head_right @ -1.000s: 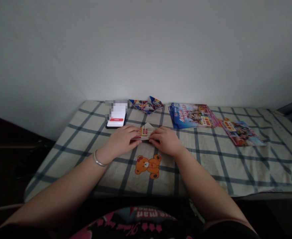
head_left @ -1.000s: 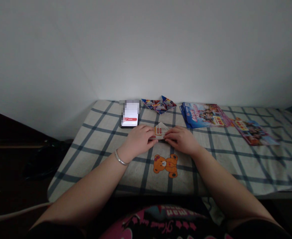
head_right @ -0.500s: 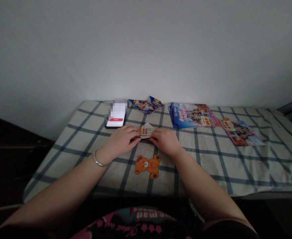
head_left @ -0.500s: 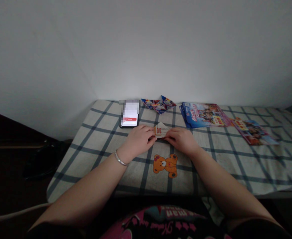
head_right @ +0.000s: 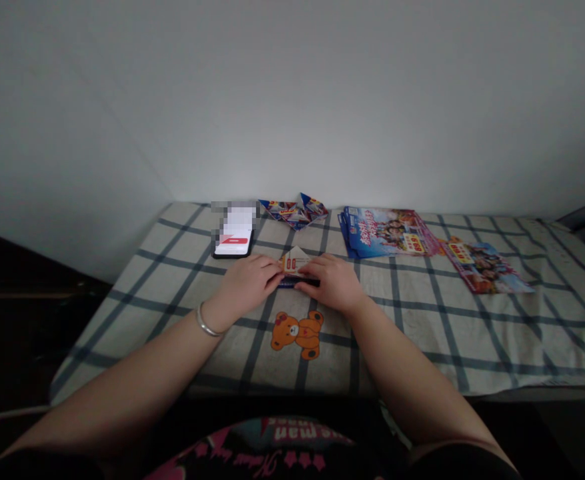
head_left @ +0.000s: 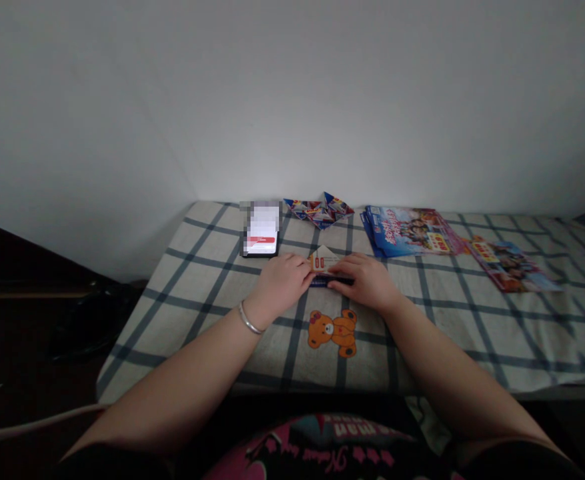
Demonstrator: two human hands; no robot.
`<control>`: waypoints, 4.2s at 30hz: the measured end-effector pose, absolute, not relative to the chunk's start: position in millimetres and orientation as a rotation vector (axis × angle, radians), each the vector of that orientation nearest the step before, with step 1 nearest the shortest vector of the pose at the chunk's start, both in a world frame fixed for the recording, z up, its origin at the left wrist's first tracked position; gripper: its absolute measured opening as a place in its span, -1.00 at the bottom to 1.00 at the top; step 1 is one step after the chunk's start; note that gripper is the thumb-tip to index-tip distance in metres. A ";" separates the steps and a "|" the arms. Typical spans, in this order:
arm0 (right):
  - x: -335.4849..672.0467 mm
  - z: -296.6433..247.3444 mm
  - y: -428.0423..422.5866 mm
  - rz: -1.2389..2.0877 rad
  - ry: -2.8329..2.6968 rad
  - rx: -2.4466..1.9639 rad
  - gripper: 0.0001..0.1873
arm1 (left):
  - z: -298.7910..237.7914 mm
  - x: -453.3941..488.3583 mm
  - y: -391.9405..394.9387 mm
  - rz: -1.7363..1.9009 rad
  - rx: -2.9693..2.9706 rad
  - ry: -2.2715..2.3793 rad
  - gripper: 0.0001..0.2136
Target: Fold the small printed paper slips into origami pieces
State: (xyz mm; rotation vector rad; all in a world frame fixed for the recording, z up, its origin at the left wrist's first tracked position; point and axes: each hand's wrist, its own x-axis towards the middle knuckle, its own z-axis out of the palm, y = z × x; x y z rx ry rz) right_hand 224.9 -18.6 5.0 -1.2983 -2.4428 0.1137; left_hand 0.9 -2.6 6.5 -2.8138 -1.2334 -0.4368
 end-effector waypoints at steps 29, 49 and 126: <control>210.5 -11.9 1.0 0.118 -2.117 -1.576 -0.98 | -4.2 7.1 6.9 -0.475 -2.664 -1.313 -0.90; 217.2 -11.3 3.4 0.100 -2.056 -1.693 -0.92 | -9.3 8.3 14.3 -0.536 -2.700 -1.159 -0.72; 221.2 18.9 -17.3 -0.053 -2.580 -1.542 -0.74 | -7.6 12.5 -9.4 -0.515 -2.859 -0.961 -0.63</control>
